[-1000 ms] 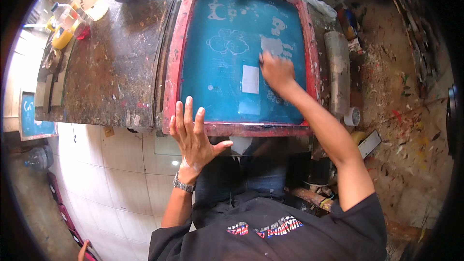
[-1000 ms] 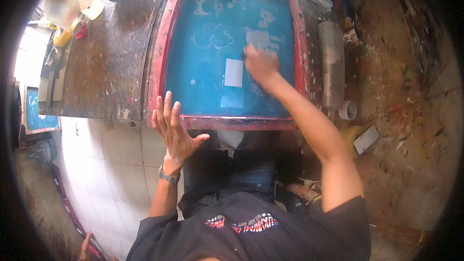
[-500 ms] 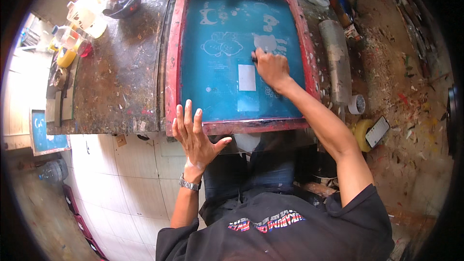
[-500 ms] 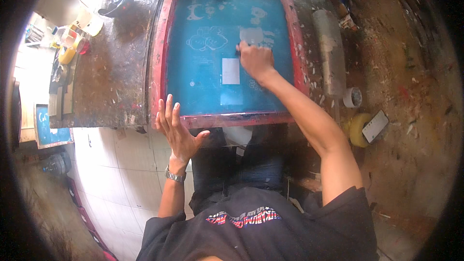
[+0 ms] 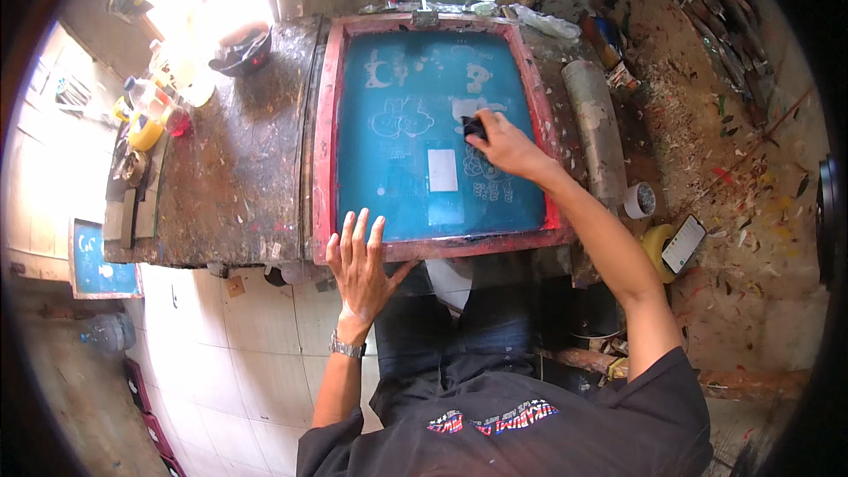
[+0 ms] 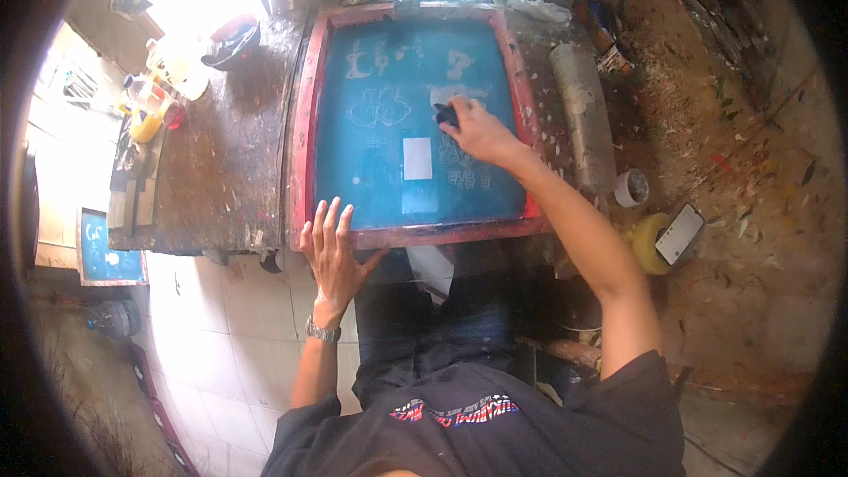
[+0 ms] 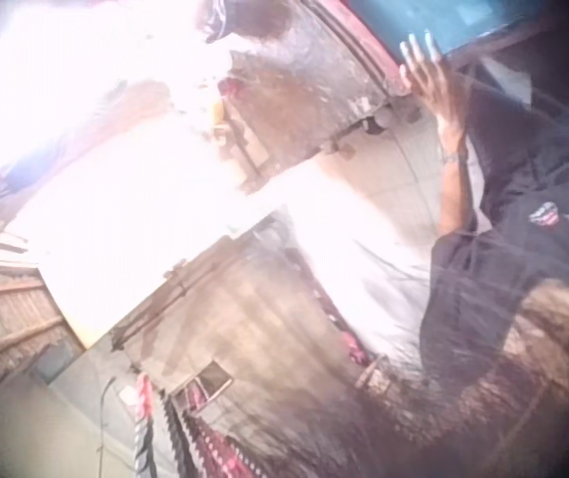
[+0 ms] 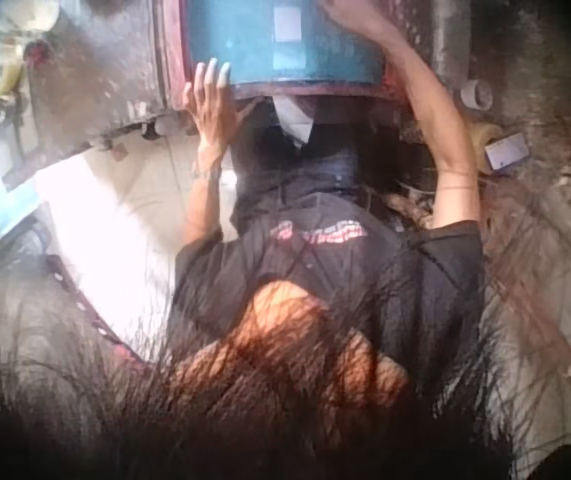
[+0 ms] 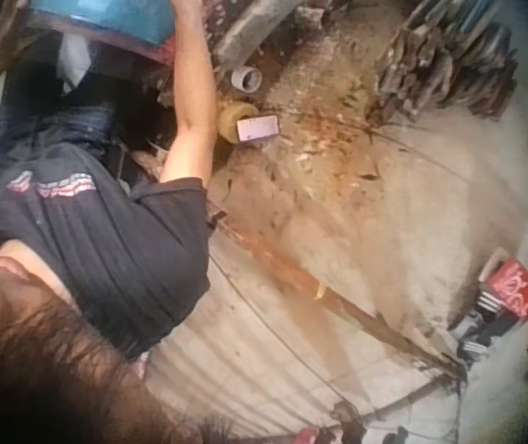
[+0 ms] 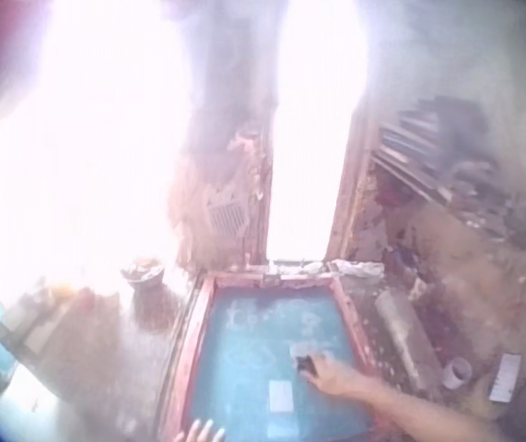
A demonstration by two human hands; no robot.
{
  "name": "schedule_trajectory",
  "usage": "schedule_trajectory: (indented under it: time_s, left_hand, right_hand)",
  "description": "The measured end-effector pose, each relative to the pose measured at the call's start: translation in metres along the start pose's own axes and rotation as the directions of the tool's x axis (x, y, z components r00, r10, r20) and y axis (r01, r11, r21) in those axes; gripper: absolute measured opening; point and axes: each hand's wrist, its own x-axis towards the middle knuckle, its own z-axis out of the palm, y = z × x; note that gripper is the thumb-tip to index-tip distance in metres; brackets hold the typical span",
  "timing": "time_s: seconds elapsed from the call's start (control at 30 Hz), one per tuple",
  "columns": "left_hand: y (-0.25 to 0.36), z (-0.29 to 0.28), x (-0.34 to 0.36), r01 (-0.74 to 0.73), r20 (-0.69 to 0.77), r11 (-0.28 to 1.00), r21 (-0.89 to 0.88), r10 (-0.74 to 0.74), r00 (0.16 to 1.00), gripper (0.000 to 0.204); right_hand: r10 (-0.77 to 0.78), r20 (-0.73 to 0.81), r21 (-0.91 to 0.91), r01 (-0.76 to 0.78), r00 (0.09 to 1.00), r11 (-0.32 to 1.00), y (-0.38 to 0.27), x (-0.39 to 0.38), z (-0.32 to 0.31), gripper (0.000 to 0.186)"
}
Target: The person performs screen printing by placing pink cards under a mesh screen, applying white ink with a squeegee, and lifting the screen to reveal printed cards. The person then cleans the screen with a cloth and a cleaning solution.
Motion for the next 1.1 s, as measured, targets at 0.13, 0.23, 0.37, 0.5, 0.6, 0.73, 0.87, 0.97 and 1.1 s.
schedule_trajectory:
  time_s: [0.13,0.23,0.37,0.5,0.6,0.73,0.87,0.97,1.1]
  left_hand:
    - [-0.001,0.005,0.000,-0.016,-0.078,0.999,-0.029,0.014,0.997,0.099]
    - [-0.002,0.005,-0.002,0.011,-0.051,0.999,-0.038,-0.013,0.999,0.098]
    - [-0.002,0.007,-0.002,0.019,-0.050,1.000,-0.004,-0.019,0.999,0.098]
    - [0.000,0.006,-0.002,0.042,-0.018,0.999,-0.014,-0.042,0.999,0.104]
    - [-0.001,0.005,-0.002,0.031,-0.005,0.999,-0.016,-0.031,1.000,0.103]
    - [-0.002,0.007,-0.007,0.041,-0.026,0.999,-0.014,-0.041,0.999,0.105]
    - [-0.001,0.008,-0.003,0.035,-0.034,0.999,-0.013,-0.036,0.999,0.107]
    - [0.002,0.003,0.000,0.027,-0.021,0.999,-0.021,-0.027,0.999,0.108]
    - [0.001,-0.003,-0.005,0.040,0.066,0.998,0.056,-0.044,0.997,0.106]
  right_hand:
    - [-0.114,0.459,-0.235,0.244,0.881,0.941,-0.023,-0.015,0.011,0.023]
    - [-0.264,0.482,-0.048,0.326,0.836,0.944,-0.034,-0.021,0.001,0.013]
    - [-0.054,0.352,-0.303,0.168,0.934,0.938,-0.021,0.017,0.010,0.008]
    - [-0.387,0.523,0.059,0.421,0.759,0.905,-0.054,0.012,0.027,0.009]
    - [-0.073,0.291,-0.205,0.137,0.954,0.969,-0.037,0.031,0.035,0.007]
    - [-0.344,0.552,-0.019,0.424,0.760,0.906,-0.049,0.016,0.034,0.007]
    - [-0.034,0.335,-0.189,0.102,0.942,0.977,-0.042,0.027,0.049,0.014]
    - [-0.042,0.355,-0.126,0.092,0.934,0.988,-0.059,0.013,0.065,0.014]
    - [-0.148,0.702,0.121,0.088,0.696,0.989,-0.088,-0.015,0.040,0.038]
